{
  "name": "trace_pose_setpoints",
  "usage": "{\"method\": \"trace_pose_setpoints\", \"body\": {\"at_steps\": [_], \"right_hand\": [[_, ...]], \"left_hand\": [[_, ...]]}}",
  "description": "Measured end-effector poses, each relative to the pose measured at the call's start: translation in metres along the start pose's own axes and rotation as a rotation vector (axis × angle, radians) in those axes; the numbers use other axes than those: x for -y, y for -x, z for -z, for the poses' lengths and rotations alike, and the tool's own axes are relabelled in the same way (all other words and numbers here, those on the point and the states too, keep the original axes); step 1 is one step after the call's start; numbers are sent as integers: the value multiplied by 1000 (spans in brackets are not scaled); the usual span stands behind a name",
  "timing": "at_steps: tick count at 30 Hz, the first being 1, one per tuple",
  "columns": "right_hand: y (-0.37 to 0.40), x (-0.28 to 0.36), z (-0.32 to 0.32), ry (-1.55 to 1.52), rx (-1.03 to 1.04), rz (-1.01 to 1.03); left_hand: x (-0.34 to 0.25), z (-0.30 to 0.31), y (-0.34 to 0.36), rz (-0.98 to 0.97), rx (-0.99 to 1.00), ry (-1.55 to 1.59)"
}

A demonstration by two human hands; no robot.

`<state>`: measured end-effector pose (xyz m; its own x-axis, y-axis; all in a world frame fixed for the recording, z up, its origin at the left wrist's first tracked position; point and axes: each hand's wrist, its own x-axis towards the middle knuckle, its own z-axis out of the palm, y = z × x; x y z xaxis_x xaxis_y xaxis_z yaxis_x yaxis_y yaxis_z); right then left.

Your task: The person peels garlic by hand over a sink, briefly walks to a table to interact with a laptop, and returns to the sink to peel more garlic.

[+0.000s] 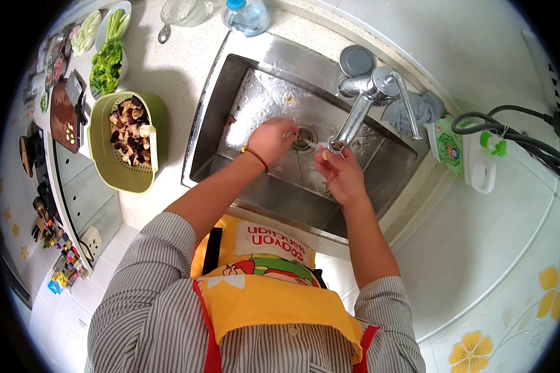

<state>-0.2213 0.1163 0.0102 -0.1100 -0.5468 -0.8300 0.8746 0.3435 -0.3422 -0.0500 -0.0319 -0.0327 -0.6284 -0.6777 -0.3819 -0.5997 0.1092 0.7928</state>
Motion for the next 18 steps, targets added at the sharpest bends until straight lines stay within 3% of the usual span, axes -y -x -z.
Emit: {"method": "trace_pose_setpoints", "body": {"at_steps": [2, 3, 5, 7, 10, 12, 14, 15, 17, 18], "right_hand": [[-3, -4, 7, -97, -67, 98], [-3, -6, 8, -95, -62, 98], [-7, -12, 2, 79, -157, 189], [-3, -18, -7, 68, -157, 180], [10, -14, -28, 114, -195, 158], [9, -10, -31, 165, -225, 143], [1, -12, -17, 152, -281, 292], [-5, -9, -6, 1, -176, 308], [-3, 16, -16, -153, -68, 271], [4, 30, -26, -303, 33, 234]], "left_hand": [[16, -13, 1, -409, -168, -331], [4, -12, 4, -409, -173, -334], [-36, -10, 14, 17, 158, 205], [-40, -18, 19, -49, 308, 424], [-46, -9, 29, -209, 165, 137], [-39, -6, 35, -184, 89, 119], [-22, 0, 43, -278, 72, -16], [-15, 7, 49, -278, 68, -25], [0, 26, 64, -229, 343, -447], [12, 32, 73, -233, 340, -454]]}}
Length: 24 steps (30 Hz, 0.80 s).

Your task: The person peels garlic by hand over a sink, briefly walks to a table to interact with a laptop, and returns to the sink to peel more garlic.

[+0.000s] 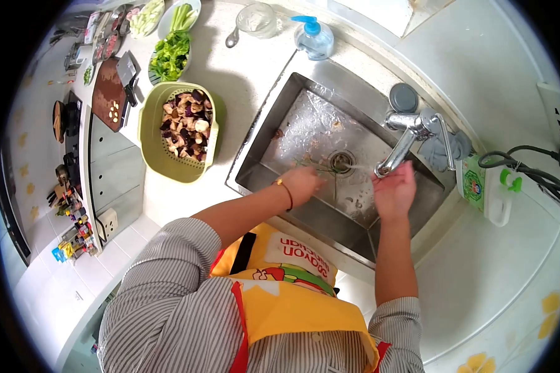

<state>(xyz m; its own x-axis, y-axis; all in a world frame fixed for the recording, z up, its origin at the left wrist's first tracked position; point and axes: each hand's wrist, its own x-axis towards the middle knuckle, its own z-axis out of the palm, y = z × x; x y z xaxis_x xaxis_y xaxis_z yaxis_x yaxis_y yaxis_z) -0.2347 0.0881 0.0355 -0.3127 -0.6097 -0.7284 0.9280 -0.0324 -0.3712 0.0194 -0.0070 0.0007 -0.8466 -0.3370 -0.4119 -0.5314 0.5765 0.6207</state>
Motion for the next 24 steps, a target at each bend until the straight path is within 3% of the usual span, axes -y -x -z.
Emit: {"method": "trace_pose_setpoints", "body": {"at_steps": [1, 2, 3, 4, 6, 7, 9, 12, 14, 16, 18, 19, 20, 21, 22, 23, 24], "right_hand": [[7, 9, -14, -3, 7, 6], [14, 18, -29, 27, 65, 156], [21, 26, -43, 58, 122, 307], [28, 31, -55, 55, 127, 314], [38, 36, -75, 267, 81, 633], [40, 38, -77, 263, 91, 630], [39, 46, -73, 532, -50, 671], [50, 55, -65, 527, 45, 532], [51, 42, -54, 511, 90, 526], [44, 16, -39, 373, -115, 667], [22, -32, 10, 632, -435, 1005], [19, -56, 26, 1039, -570, 1041], [8, -85, 43, 1443, -716, 1034], [-15, -121, 88, 1245, -530, 833], [-36, -162, 103, 792, -394, 533], [-51, -193, 106, 1385, -387, 375], [-38, -206, 40, 1560, -320, 257]], "left_hand": [[11, -4, 14, 21, 65, -30], [22, -6, 28, 43, 129, -60], [25, 6, 41, 39, 125, -66], [25, 24, 53, 35, 70, -4], [21, 68, 75, 34, 11, 56], [17, 97, 85, 78, -28, 143], [27, 142, 111, 107, -161, 187], [69, 215, 155, 160, -348, 143], [117, 257, 190, 149, -628, 49], [182, 288, 232, 393, -827, 22], [295, 302, 289, 519, -943, -37], [327, 312, 312, 781, -865, -284], [365, 316, 332, 770, -879, -149], [406, 312, 349, 831, -983, -170], [454, 311, 372, 946, -978, -242], [472, 312, 382, 989, -1000, -236], [507, 311, 392, 1027, -1074, -147]]}}
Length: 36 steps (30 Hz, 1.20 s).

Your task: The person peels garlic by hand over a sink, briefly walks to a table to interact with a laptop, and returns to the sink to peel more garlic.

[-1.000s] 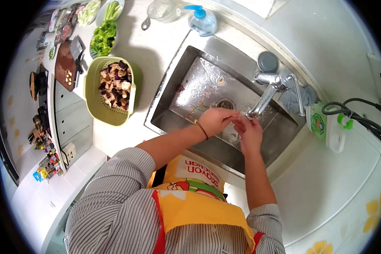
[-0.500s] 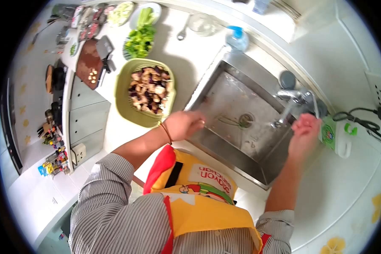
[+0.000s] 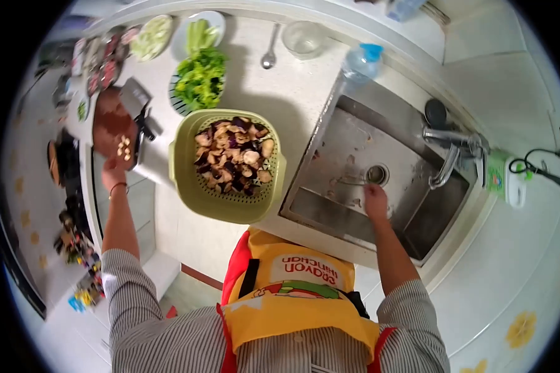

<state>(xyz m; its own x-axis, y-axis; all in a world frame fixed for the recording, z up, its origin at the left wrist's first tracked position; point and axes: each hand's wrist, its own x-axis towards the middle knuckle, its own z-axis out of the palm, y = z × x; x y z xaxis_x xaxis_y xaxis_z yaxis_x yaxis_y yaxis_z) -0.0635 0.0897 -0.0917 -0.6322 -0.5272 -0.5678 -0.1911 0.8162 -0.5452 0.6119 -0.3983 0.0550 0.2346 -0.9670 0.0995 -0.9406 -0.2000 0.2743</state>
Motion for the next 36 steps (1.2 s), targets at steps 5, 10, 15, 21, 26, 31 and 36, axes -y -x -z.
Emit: {"method": "trace_pose_setpoints", "body": {"at_steps": [5, 10, 15, 21, 26, 31, 36], "right_hand": [[-51, 50, -114, 24, 86, 152], [-84, 94, -155, 44, 73, 264], [-77, 76, -149, 17, -116, 409], [25, 85, -49, -670, 337, 64], [135, 120, 56, -752, 399, 294], [184, 105, 161, -939, 358, 307], [197, 72, 200, -1064, 367, 338]], "left_hand": [[17, -23, -29, 98, 41, -134], [-20, -1, -20, -59, 105, -211], [-111, 46, 74, -391, 243, 239], [-272, 66, 295, -733, 823, 884], [-364, 42, 421, -476, 1100, 977], [-437, 69, 496, -531, 1302, 1177], [-463, 84, 541, -487, 1368, 1070]]}}
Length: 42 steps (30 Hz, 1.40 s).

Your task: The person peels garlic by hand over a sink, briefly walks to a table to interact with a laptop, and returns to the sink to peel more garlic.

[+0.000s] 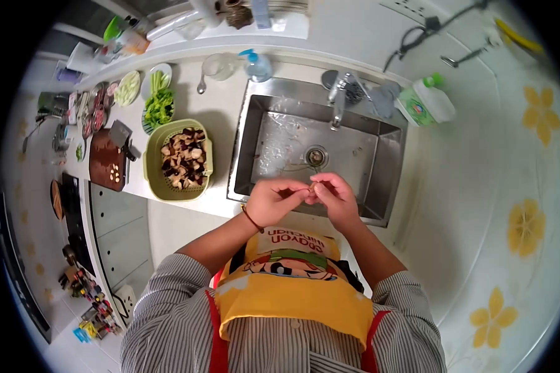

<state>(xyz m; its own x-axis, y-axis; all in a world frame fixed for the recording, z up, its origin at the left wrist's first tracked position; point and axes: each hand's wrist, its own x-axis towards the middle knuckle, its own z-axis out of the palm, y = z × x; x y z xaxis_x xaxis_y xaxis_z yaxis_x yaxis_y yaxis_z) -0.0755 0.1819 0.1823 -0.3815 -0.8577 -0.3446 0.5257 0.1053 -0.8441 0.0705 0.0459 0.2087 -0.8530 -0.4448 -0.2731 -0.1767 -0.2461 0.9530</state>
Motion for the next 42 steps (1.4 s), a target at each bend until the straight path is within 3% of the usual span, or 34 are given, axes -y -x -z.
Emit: {"method": "trace_pose_setpoints", "body": {"at_steps": [6, 14, 33, 36, 40, 42], "right_hand": [[17, 8, 28, -1, 51, 29], [21, 15, 40, -18, 57, 93], [13, 16, 44, 5, 99, 46], [11, 14, 40, -194, 56, -71], [8, 10, 43, -123, 61, -47], [6, 11, 53, -128, 81, -79]], "left_hand": [[-15, -39, -7, 138, -59, -20], [-23, -63, -9, 84, -123, -50], [-17, -65, -13, 24, -202, -200], [-15, -68, -17, -27, -228, -286], [-15, -70, -20, -1, -209, -155], [1, -58, -24, 28, -311, -301]]}}
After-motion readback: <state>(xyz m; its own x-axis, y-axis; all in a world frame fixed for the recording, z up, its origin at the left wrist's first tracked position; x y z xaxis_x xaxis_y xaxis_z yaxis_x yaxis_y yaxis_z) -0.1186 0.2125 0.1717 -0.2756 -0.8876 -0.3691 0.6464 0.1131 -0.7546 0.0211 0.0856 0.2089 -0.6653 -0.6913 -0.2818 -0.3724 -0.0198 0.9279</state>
